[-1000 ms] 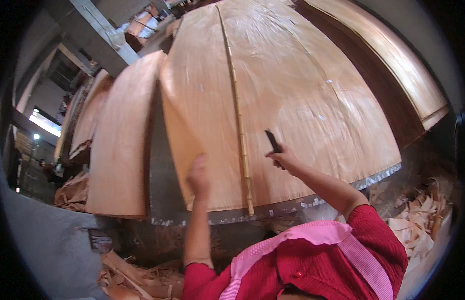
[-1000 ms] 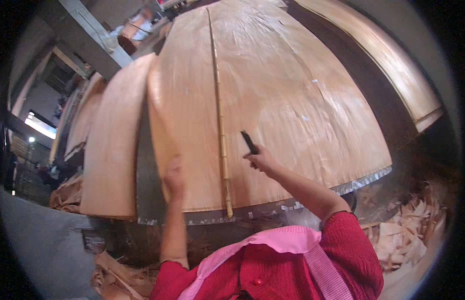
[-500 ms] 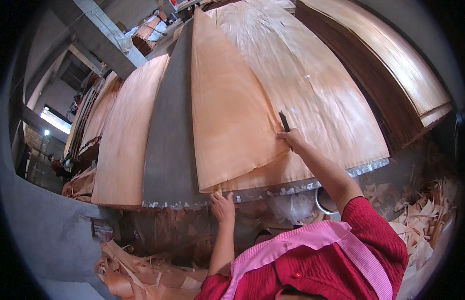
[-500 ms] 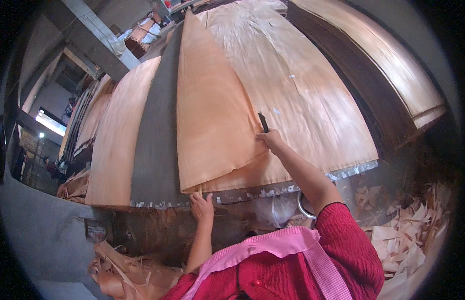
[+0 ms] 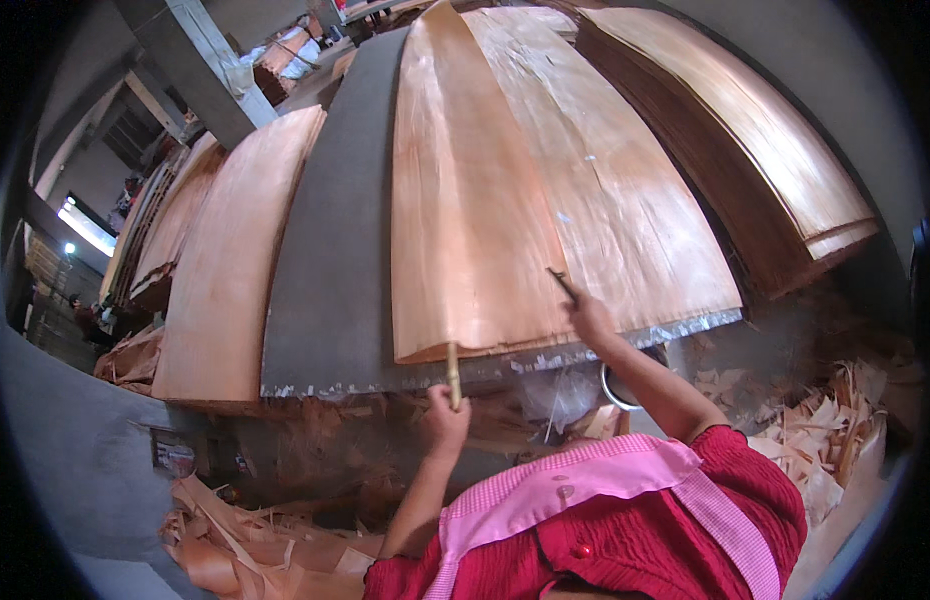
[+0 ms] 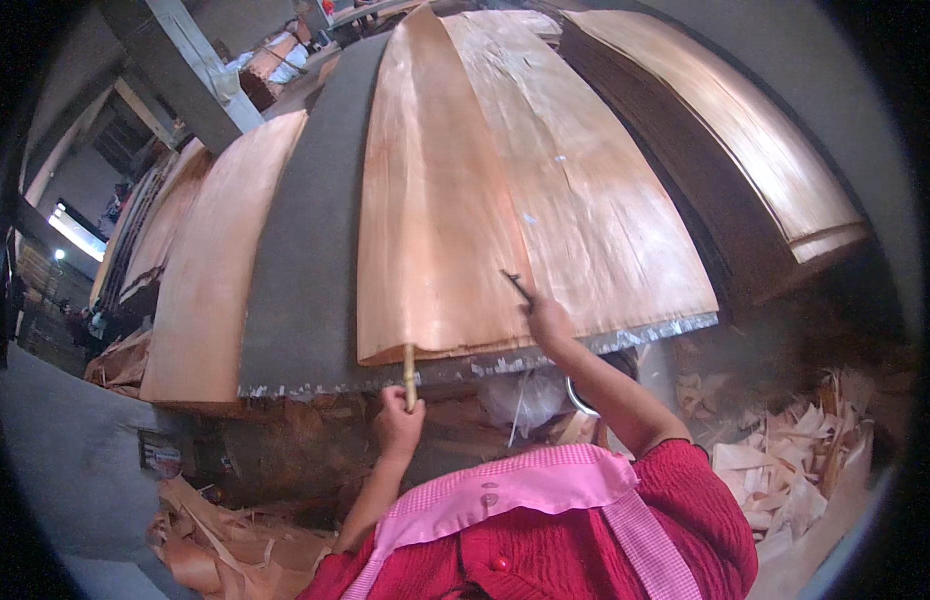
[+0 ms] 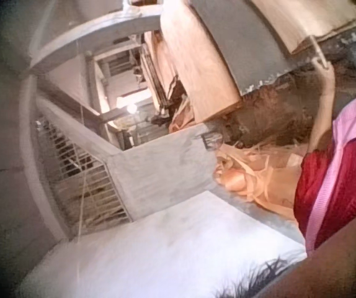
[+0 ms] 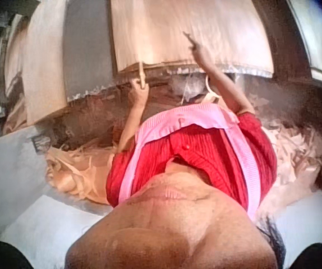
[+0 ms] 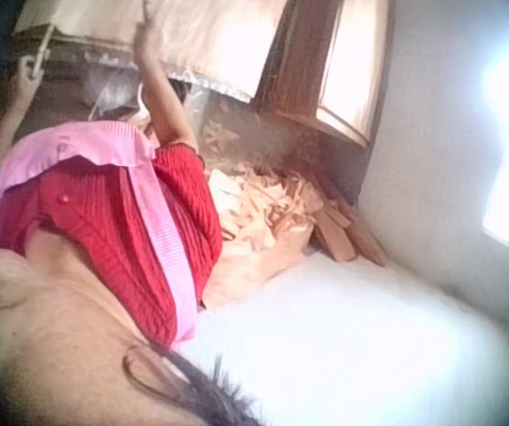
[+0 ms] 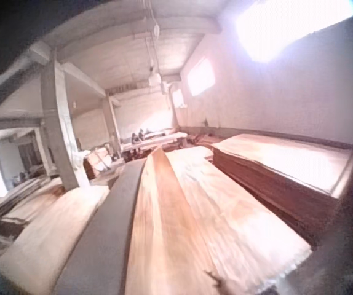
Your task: The person aligns sheets of wood veneer on a workbench, secures them with tape, and trims the edges using a utility knife and scissors to join the pieces.
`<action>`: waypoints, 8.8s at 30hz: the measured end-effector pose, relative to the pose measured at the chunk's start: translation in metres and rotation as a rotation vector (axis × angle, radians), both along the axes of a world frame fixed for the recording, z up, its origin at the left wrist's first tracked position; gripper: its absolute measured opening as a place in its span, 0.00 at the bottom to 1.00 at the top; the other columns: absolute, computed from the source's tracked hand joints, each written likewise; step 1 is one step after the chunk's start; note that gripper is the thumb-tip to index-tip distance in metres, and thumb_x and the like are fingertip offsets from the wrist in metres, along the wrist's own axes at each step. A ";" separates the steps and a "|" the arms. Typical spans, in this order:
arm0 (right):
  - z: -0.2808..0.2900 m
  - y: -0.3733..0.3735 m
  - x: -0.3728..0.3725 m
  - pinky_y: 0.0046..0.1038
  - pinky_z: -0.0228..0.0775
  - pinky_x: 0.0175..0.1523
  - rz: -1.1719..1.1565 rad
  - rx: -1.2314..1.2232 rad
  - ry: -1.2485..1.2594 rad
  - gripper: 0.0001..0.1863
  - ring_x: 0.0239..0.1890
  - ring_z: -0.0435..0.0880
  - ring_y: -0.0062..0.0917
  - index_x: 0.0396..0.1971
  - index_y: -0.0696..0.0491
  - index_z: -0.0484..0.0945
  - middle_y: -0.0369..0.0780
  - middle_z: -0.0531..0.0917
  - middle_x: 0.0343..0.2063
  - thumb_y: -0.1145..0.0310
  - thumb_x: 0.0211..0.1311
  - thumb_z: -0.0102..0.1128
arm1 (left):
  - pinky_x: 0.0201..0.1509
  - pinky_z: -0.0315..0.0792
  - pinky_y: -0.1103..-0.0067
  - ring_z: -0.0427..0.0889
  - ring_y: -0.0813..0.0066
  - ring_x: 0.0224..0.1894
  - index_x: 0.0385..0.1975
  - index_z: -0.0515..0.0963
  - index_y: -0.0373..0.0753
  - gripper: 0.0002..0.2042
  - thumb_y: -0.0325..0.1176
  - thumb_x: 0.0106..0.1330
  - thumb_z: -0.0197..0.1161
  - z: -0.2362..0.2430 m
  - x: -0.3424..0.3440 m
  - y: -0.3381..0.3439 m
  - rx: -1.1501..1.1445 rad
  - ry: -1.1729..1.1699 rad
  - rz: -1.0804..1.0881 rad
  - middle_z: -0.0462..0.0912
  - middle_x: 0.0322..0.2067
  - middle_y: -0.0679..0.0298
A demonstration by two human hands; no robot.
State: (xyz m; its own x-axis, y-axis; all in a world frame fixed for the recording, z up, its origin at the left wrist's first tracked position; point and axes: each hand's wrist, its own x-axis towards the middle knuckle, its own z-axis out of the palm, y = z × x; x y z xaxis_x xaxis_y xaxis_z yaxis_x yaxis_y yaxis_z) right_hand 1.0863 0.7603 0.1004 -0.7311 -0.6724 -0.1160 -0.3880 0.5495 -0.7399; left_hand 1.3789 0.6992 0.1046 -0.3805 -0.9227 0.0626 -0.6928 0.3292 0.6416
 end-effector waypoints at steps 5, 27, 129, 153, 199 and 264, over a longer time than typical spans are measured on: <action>-0.016 -0.026 0.065 0.28 0.67 0.21 0.062 -0.285 -1.185 0.14 0.18 0.74 0.25 0.38 0.50 0.65 0.39 0.77 0.22 0.57 0.59 0.47 | 0.25 0.68 0.61 0.76 0.51 0.21 0.37 0.64 0.47 0.16 0.38 0.49 0.59 0.003 -0.072 0.054 -0.007 0.024 -0.179 0.76 0.19 0.55; 0.082 0.290 -0.328 0.18 0.52 0.12 -0.290 -0.553 -1.002 0.14 0.09 0.62 0.15 0.35 0.50 0.71 0.33 0.68 0.12 0.57 0.53 0.56 | 0.36 0.73 0.77 0.77 0.69 0.35 0.45 0.66 0.35 0.19 0.41 0.60 0.54 -0.037 -0.319 0.226 1.183 0.611 -0.194 0.74 0.38 0.59; -0.201 1.147 -1.555 0.32 0.65 0.45 -0.520 0.193 0.195 0.22 0.40 0.74 0.39 0.50 0.53 0.66 0.47 0.75 0.40 0.63 0.55 0.50 | 0.30 0.68 0.78 0.68 0.72 0.25 0.44 0.67 0.26 0.19 0.16 0.49 0.50 -0.246 -1.356 0.717 0.382 0.625 0.832 0.70 0.28 0.63; -0.221 1.146 -1.659 0.38 0.60 0.50 -0.470 0.286 0.152 0.26 0.46 0.71 0.44 0.51 0.53 0.66 0.52 0.72 0.44 0.52 0.55 0.48 | 0.43 0.70 0.75 0.73 0.65 0.40 0.49 0.67 0.36 0.18 0.20 0.56 0.48 -0.236 -1.417 0.716 0.548 0.676 0.567 0.72 0.43 0.54; -0.077 1.429 -1.554 0.37 0.67 0.44 -0.724 0.508 0.294 0.23 0.38 0.76 0.38 0.49 0.53 0.68 0.48 0.76 0.36 0.55 0.57 0.47 | 0.59 0.44 0.51 0.49 0.60 0.62 0.49 0.68 0.58 0.18 0.39 0.57 0.52 -0.213 -1.480 0.907 -0.268 -0.474 -0.612 0.55 0.59 0.67; -0.071 0.576 -1.153 0.24 0.52 0.09 -0.392 -0.161 -0.266 0.13 0.05 0.63 0.21 0.29 0.54 0.74 0.36 0.67 0.07 0.59 0.53 0.53 | 0.58 0.57 0.73 0.61 0.57 0.56 0.45 0.71 0.36 0.21 0.36 0.51 0.59 -0.289 -0.753 0.660 0.478 -0.266 0.237 0.65 0.51 0.49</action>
State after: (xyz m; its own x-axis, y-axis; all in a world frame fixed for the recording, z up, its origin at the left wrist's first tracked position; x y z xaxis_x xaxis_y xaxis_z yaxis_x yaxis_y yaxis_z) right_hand -0.0669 1.3367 0.0294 -0.8915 -0.3778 -0.2501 0.0386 0.4866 -0.8728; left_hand 0.6262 1.3588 -0.1842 -0.1066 -0.8867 -0.4499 -0.8695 -0.1363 0.4748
